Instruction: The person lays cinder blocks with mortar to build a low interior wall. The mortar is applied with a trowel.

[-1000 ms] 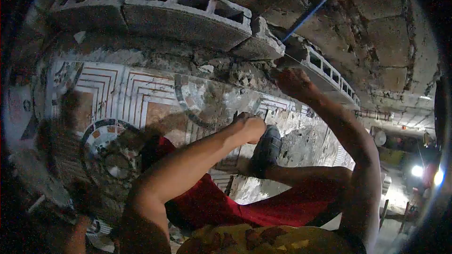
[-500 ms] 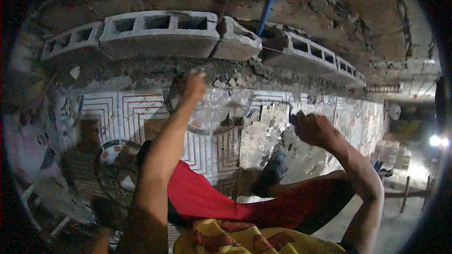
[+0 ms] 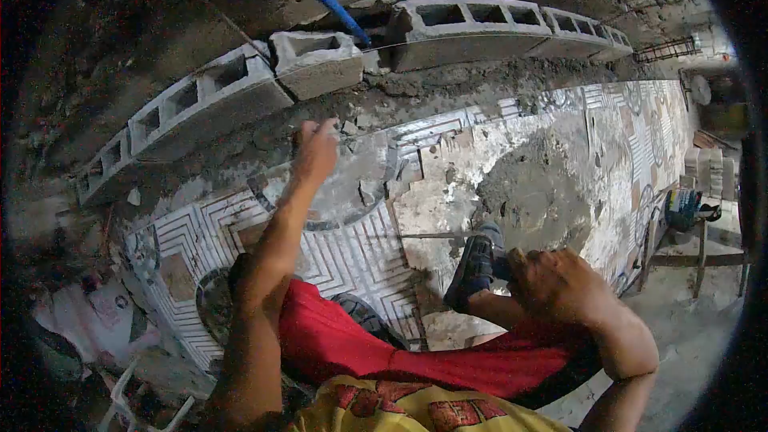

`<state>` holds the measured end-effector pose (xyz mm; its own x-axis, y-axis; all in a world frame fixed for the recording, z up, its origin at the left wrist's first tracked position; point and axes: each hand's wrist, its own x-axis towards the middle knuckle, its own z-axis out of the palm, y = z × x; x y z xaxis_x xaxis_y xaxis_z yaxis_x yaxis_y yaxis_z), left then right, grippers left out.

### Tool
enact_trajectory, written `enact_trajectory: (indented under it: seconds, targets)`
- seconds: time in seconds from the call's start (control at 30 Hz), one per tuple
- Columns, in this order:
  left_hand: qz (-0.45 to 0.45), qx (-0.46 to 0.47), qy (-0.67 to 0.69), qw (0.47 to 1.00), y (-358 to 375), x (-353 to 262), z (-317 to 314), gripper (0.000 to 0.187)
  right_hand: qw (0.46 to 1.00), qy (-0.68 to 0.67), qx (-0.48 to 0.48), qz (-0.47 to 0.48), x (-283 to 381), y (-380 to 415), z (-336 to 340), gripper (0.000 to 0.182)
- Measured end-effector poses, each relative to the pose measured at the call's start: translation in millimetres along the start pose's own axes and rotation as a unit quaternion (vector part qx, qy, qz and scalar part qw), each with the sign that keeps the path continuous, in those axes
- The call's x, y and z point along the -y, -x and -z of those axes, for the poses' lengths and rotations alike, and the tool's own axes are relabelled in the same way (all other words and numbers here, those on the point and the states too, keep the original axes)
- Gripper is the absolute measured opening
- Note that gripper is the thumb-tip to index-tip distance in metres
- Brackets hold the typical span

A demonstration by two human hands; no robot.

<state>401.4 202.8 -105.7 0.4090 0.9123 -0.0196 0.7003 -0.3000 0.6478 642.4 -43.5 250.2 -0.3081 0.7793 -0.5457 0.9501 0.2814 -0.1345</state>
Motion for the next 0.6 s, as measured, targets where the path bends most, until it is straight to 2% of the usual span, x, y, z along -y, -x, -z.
enact_trajectory:
  seconds: [0.07,0.13,0.17,0.23,0.3,0.37,0.4,0.47,0.53,0.57,0.6]
  targets:
    - [-0.013,0.024,-0.032,0.999,-5,-24,-10,0.056,0.999,-0.031,-0.027,-0.029,-4,4,3,0.028]
    - [-0.053,0.121,-0.196,0.972,-5,-59,-2,0.073,0.965,-0.132,0.194,-0.121,-5,-1,23,0.029]
    - [-0.058,0.114,-0.196,0.972,-12,-57,-7,0.073,0.966,-0.128,0.188,-0.125,-8,5,21,0.029]
    - [-0.080,0.177,-0.204,0.960,-21,-43,-17,0.085,0.991,-0.079,0.076,-0.074,-12,22,11,0.030]
    - [-0.096,0.202,-0.192,0.956,-36,-34,-11,0.083,0.990,-0.096,0.064,-0.086,-16,25,5,0.030]
    - [-0.105,0.285,-0.190,0.934,-52,-26,-7,0.077,0.988,-0.115,0.048,-0.097,-20,27,0,0.030]
    - [-0.107,0.280,-0.192,0.934,-55,-21,-9,0.077,0.988,-0.103,0.057,-0.095,-22,29,-2,0.030]
    - [-0.110,0.284,-0.198,0.932,-56,-15,-19,0.065,0.989,-0.088,0.064,-0.098,-24,29,-4,0.030]
    - [-0.118,0.294,-0.225,0.921,-54,-24,-22,0.061,0.979,-0.105,0.140,-0.102,-23,24,-2,0.029]
    - [-0.122,0.308,-0.252,0.909,-54,-27,-22,0.057,0.980,-0.102,0.138,-0.104,-20,21,5,0.029]
    - [-0.123,0.305,-0.252,0.910,-56,-22,-26,0.057,0.973,-0.127,0.159,-0.112,-17,18,15,0.042]
